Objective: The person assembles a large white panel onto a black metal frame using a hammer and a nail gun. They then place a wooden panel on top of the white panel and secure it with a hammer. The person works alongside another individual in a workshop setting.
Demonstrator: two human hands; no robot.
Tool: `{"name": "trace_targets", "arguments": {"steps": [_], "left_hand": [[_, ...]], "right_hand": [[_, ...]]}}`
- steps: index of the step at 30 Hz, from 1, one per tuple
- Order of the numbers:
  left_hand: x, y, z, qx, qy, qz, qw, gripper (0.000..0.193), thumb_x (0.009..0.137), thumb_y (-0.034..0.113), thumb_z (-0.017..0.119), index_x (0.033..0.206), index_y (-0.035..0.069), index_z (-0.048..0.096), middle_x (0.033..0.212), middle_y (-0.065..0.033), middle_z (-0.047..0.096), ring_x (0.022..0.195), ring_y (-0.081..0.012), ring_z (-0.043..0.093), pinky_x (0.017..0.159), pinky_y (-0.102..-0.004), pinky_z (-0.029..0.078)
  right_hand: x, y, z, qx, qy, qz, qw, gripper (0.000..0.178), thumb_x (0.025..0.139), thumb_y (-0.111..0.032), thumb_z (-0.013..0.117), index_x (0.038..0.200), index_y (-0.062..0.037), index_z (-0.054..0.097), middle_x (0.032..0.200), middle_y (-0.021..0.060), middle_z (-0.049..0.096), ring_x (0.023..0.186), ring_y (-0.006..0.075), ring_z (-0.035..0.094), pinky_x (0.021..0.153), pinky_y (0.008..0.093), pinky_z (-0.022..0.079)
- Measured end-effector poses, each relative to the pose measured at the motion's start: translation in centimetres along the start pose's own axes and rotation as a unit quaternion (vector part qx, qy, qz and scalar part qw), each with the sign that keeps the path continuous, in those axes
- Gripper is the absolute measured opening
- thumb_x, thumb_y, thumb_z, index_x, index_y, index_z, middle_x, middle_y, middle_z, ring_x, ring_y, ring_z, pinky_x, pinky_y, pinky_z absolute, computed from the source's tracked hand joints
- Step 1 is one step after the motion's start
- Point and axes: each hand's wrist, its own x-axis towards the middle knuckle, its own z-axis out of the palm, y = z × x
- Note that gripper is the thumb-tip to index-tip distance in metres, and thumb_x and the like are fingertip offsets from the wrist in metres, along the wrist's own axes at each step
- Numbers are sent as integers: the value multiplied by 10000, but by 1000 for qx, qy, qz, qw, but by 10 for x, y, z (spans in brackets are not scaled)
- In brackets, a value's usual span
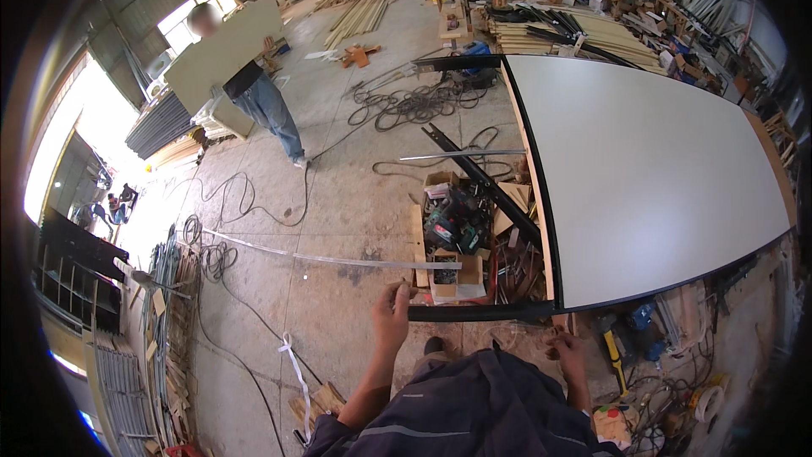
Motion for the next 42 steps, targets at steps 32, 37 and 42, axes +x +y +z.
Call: {"name": "trace_targets", "arguments": {"steps": [32,37,42], "left_hand": [[-90,-361,-274,181,-153,-462,855,487,958,441,600,1001,-27,730,845,-151,759,727,-232,737,707,-386,586],[-62,-359,-281,79,-57,-436,895,480,971,391,620,1134,-56,677,920,-173,759,752,-239,737,692,-383,585],[-35,-338,-324,5,10,-434,901,408,1012,345,594,1155,-35,637,899,-145,732,674,-219,698,594,-341,553]], "right_hand": [[-28,75,147,-118,80,157,977,330,998,-248,602,1161,35,651,1035,159,700,777,235,681,688,397,573],[-26,15,191,-148,64,99,982,320,993,-245,605,1096,45,692,954,157,727,733,217,697,658,385,582],[1,57,161,-74,34,71,994,250,983,-209,612,1020,27,688,954,137,732,723,175,694,660,364,580]]}}
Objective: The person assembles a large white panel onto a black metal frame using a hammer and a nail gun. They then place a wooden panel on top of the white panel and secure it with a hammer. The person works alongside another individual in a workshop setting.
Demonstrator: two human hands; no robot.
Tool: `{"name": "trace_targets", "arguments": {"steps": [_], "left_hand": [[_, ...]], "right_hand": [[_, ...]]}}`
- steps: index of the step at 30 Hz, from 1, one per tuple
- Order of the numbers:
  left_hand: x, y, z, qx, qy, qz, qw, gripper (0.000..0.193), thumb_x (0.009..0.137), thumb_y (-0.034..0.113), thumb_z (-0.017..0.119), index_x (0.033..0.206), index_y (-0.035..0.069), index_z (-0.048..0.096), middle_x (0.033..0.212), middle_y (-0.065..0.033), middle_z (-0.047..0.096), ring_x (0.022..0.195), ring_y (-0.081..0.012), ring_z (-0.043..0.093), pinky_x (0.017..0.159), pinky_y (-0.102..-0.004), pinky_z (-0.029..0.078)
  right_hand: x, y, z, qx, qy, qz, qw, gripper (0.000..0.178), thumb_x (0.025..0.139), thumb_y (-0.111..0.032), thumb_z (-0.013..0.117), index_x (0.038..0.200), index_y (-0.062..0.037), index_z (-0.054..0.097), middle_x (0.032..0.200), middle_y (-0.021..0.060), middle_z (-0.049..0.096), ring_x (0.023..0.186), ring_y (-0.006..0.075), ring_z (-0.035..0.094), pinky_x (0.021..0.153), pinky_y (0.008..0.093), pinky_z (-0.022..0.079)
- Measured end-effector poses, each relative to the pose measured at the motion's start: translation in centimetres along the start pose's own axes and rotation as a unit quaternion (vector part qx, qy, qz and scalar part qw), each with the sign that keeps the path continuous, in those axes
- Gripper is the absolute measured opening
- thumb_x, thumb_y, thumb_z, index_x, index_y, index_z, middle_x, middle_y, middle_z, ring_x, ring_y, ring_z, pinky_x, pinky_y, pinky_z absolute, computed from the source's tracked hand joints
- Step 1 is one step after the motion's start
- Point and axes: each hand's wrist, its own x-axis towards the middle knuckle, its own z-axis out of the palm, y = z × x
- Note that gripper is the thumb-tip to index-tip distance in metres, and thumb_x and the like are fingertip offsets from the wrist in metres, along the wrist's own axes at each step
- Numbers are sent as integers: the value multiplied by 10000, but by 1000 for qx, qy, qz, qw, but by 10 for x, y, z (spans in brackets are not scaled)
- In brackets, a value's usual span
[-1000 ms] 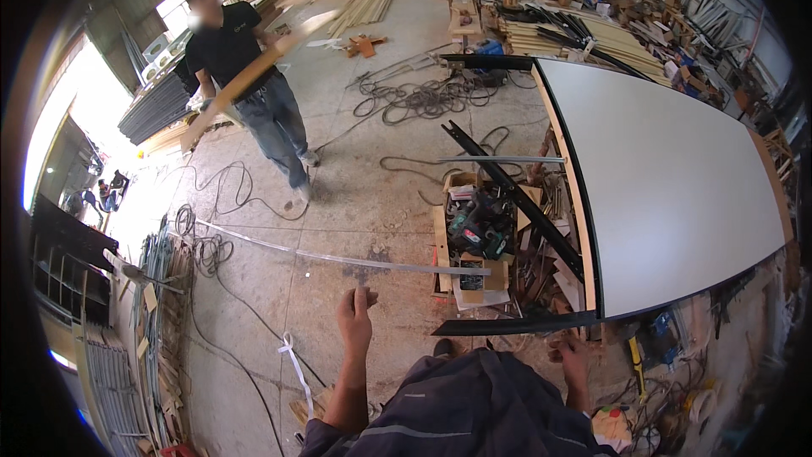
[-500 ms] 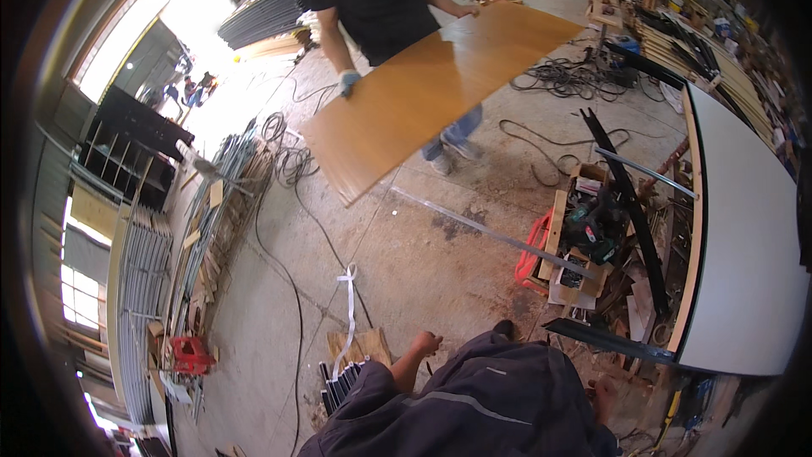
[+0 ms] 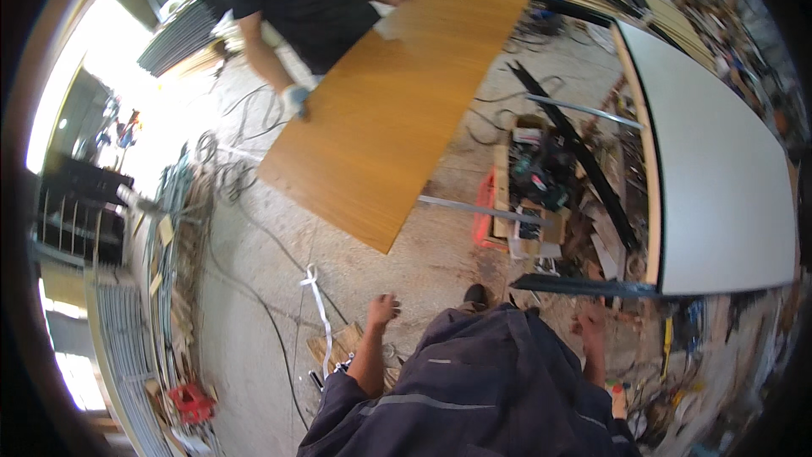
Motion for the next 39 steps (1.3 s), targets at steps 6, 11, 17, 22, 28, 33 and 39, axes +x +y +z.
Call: {"name": "trace_targets", "arguments": {"steps": [6,11,17,22,28,33,39], "left_hand": [[5,14,-55,-49,24,-24,998,423,1011,353,579,1189,-30,585,938,-153,702,680,-251,691,584,-351,549],[2,23,-45,-35,33,-37,998,365,1000,308,588,1122,-36,589,851,-148,687,616,-221,668,512,-320,519],[2,36,-19,-58,6,-13,998,531,1023,417,568,1228,-72,560,971,-200,714,679,-248,694,590,-347,565],[6,53,-30,-63,17,5,998,585,1027,441,549,1281,-85,529,1018,-215,712,723,-268,705,638,-358,581],[9,70,-73,-165,71,38,983,686,1040,508,496,1379,-88,464,1174,-265,680,801,-299,710,733,-399,600],[11,94,-125,-199,110,87,970,676,1055,514,450,1385,-76,471,1202,-269,670,891,-329,701,789,-408,597],[-15,165,-119,-213,63,146,964,695,1055,551,448,1432,-32,440,1350,-243,583,1142,-350,617,996,-438,499]], "right_hand": [[-14,33,-6,33,25,43,998,213,974,-181,621,1038,12,684,984,157,732,720,205,702,674,398,592],[-39,46,-5,68,52,62,994,196,971,-173,614,1016,4,686,976,169,733,734,230,714,664,417,600],[-40,60,-15,64,56,49,995,260,979,-196,608,1097,18,696,979,180,738,730,244,720,635,401,593],[-42,49,-18,65,78,40,994,362,978,-186,607,1272,21,644,1016,192,737,730,241,720,627,386,591],[-46,60,-20,62,69,69,993,318,988,-227,621,1184,20,657,1075,188,724,800,244,720,696,410,599],[-44,63,-21,56,42,75,995,323,980,-173,609,1213,47,650,1016,198,733,756,223,714,643,366,590],[-38,79,-26,84,46,55,994,318,975,-222,632,1179,21,660,1005,158,734,766,194,706,650,370,574]]}}
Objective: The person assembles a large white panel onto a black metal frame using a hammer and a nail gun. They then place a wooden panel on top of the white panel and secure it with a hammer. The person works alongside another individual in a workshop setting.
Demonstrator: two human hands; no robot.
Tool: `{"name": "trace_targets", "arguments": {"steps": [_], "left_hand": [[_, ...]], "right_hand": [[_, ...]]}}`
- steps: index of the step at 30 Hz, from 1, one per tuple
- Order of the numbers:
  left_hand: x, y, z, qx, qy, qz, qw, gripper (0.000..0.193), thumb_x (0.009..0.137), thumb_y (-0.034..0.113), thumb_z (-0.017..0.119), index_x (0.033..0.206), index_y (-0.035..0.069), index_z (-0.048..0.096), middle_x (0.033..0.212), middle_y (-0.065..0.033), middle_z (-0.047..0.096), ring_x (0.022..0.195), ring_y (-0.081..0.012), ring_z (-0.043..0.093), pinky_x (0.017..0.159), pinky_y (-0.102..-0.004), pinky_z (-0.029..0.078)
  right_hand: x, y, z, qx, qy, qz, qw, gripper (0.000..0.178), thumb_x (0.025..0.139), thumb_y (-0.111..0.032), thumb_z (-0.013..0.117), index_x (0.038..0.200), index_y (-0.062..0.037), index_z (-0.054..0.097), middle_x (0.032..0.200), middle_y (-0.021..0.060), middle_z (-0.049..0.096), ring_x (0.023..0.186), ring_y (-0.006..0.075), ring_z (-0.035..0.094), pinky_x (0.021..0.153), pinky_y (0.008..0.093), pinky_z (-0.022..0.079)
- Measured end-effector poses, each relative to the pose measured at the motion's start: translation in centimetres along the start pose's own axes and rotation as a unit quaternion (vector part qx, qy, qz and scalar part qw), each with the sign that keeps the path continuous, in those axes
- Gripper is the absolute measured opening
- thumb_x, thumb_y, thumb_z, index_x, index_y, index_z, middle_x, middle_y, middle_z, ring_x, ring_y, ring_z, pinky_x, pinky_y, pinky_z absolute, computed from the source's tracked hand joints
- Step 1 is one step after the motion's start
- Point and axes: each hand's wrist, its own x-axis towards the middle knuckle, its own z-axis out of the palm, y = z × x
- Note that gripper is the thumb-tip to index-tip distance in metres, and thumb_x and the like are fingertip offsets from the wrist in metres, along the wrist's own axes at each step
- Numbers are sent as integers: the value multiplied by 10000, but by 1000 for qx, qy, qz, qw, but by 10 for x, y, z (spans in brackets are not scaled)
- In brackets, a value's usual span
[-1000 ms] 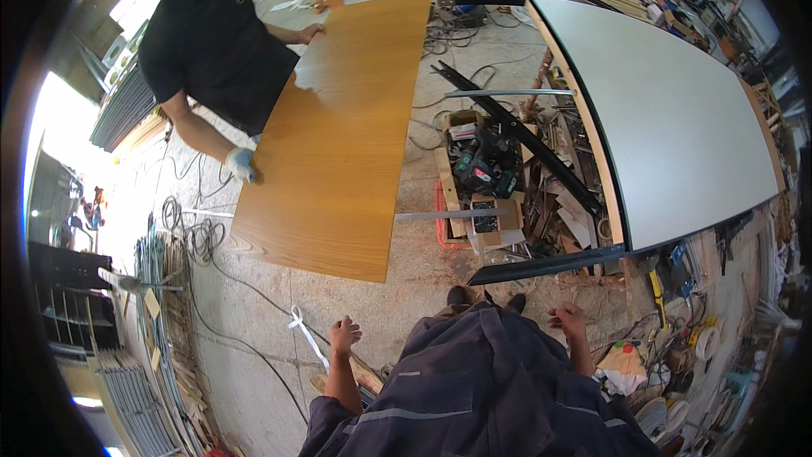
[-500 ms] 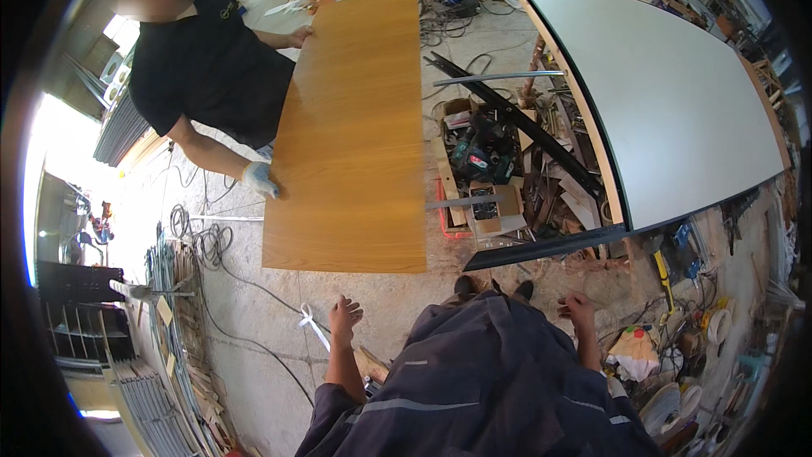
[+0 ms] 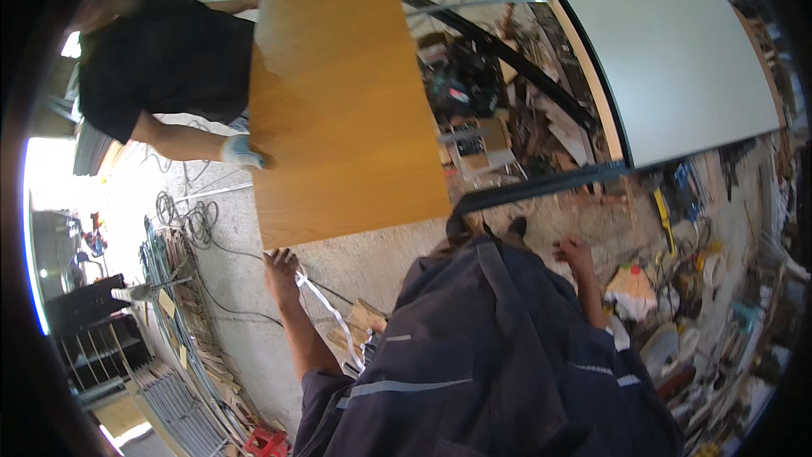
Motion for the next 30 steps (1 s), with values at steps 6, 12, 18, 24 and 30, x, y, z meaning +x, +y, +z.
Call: {"name": "trace_targets", "arguments": {"steps": [6,12,18,24,30], "left_hand": [[1,24,34,-3,-109,69,992,626,1089,519,372,1478,32,421,1380,-223,566,1198,-353,593,1025,-458,476],[0,53,48,-52,-137,49,988,699,1095,550,311,1355,-53,548,1318,-161,625,1197,-298,601,1015,-460,482],[-19,95,78,137,-124,120,975,569,1075,482,463,1231,-43,618,1132,-137,666,1027,-225,678,832,-361,579],[-22,103,101,162,-104,71,979,555,1030,453,593,1289,-37,606,1147,-122,659,1020,-200,658,817,-346,553],[-10,98,93,183,-101,82,975,568,1033,448,592,1316,-45,589,1157,-113,655,1039,-194,633,847,-350,531]], "right_hand": [[-8,-21,16,-36,-13,24,999,304,994,-250,624,1164,-1,660,1062,134,733,800,203,708,716,363,579],[-22,-21,26,-34,-3,25,999,343,995,-241,623,1240,-3,652,1041,137,733,773,202,707,685,361,579],[-25,-13,18,-16,-5,28,999,349,981,-227,622,1235,10,650,1039,150,732,783,214,711,685,369,579],[-11,-20,20,-31,-18,36,999,322,979,-210,602,1211,9,643,1041,135,727,781,197,708,690,350,575],[-12,-7,14,-19,-11,38,999,369,979,-209,606,1269,20,620,1036,147,730,757,195,709,666,341,577]]}}
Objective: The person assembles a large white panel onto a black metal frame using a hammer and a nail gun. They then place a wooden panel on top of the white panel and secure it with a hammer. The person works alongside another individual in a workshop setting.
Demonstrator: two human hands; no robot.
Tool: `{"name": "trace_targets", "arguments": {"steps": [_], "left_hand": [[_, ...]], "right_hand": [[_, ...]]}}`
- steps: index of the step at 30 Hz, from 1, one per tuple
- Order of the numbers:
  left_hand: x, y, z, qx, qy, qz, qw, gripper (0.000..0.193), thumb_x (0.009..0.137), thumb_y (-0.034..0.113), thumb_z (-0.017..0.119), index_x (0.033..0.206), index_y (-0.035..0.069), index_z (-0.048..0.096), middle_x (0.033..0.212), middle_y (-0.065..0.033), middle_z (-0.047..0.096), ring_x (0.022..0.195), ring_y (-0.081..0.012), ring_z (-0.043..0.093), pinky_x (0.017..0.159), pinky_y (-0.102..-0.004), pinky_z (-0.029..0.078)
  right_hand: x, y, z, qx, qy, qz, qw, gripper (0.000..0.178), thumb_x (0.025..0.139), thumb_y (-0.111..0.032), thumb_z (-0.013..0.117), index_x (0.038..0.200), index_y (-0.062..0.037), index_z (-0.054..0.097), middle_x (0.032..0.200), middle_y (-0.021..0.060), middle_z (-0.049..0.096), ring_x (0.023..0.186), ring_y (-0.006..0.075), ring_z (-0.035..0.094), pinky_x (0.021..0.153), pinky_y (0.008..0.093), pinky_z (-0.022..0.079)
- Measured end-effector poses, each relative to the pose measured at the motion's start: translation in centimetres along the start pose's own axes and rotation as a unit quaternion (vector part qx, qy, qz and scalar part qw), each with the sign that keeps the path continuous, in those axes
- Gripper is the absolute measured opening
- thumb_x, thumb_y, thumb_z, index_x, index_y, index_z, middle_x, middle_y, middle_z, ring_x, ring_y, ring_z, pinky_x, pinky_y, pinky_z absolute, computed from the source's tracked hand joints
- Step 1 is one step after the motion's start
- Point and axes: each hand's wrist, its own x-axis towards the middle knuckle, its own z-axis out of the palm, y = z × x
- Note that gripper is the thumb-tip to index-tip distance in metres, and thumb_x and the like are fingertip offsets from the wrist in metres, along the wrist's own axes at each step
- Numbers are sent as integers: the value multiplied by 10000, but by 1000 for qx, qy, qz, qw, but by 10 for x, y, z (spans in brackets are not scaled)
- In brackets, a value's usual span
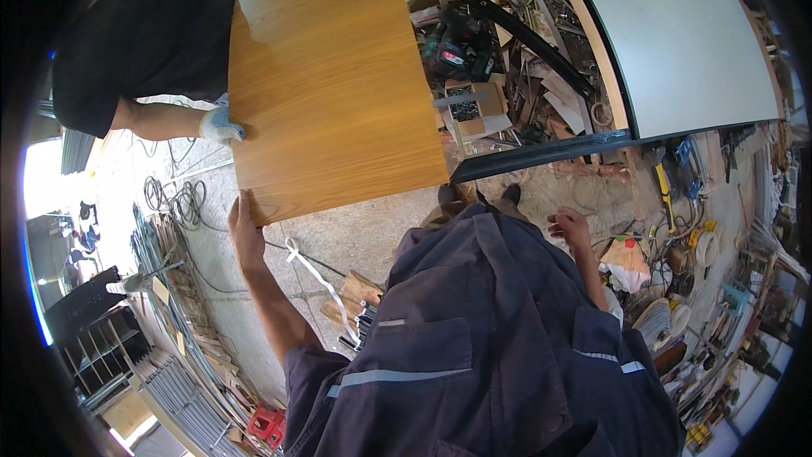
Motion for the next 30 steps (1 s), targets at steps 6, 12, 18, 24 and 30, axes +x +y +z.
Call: {"name": "trace_targets", "arguments": {"steps": [6,12,18,24,30], "left_hand": [[7,-8,-7,-2,-3,12,1000,567,1043,430,586,1356,-42,559,1166,-102,650,1029,-183,635,852,-339,535],[2,-11,2,-3,7,11,1000,583,1046,424,587,1384,-48,533,1208,-109,634,1072,-185,617,873,-349,532],[-1,-6,5,8,11,9,1000,556,1051,403,582,1379,-44,542,1208,-105,640,1065,-186,623,878,-354,533],[3,-14,-2,-5,28,18,999,526,1034,418,604,1304,-34,602,1175,-101,659,1048,-184,637,877,-339,533],[-6,-3,4,-23,12,7,1000,507,1041,369,600,1346,-35,582,1202,-116,664,1046,-208,656,896,-365,543]], "right_hand": [[0,9,-3,-28,3,5,1000,487,995,-192,584,1402,66,514,1085,179,731,789,225,725,672,361,592],[3,6,-2,-19,-6,-7,1000,500,1002,-194,573,1411,84,500,1082,188,728,789,229,724,674,354,586],[10,10,-7,-17,9,20,1000,467,999,-221,584,1376,53,548,1070,179,731,787,223,723,670,353,587],[11,16,-9,-36,29,74,996,345,988,-205,601,1266,-4,640,1049,165,736,733,210,715,641,351,600],[14,18,-12,-48,32,91,994,338,979,-186,597,1257,2,640,1046,162,738,711,199,710,634,343,602]]}}
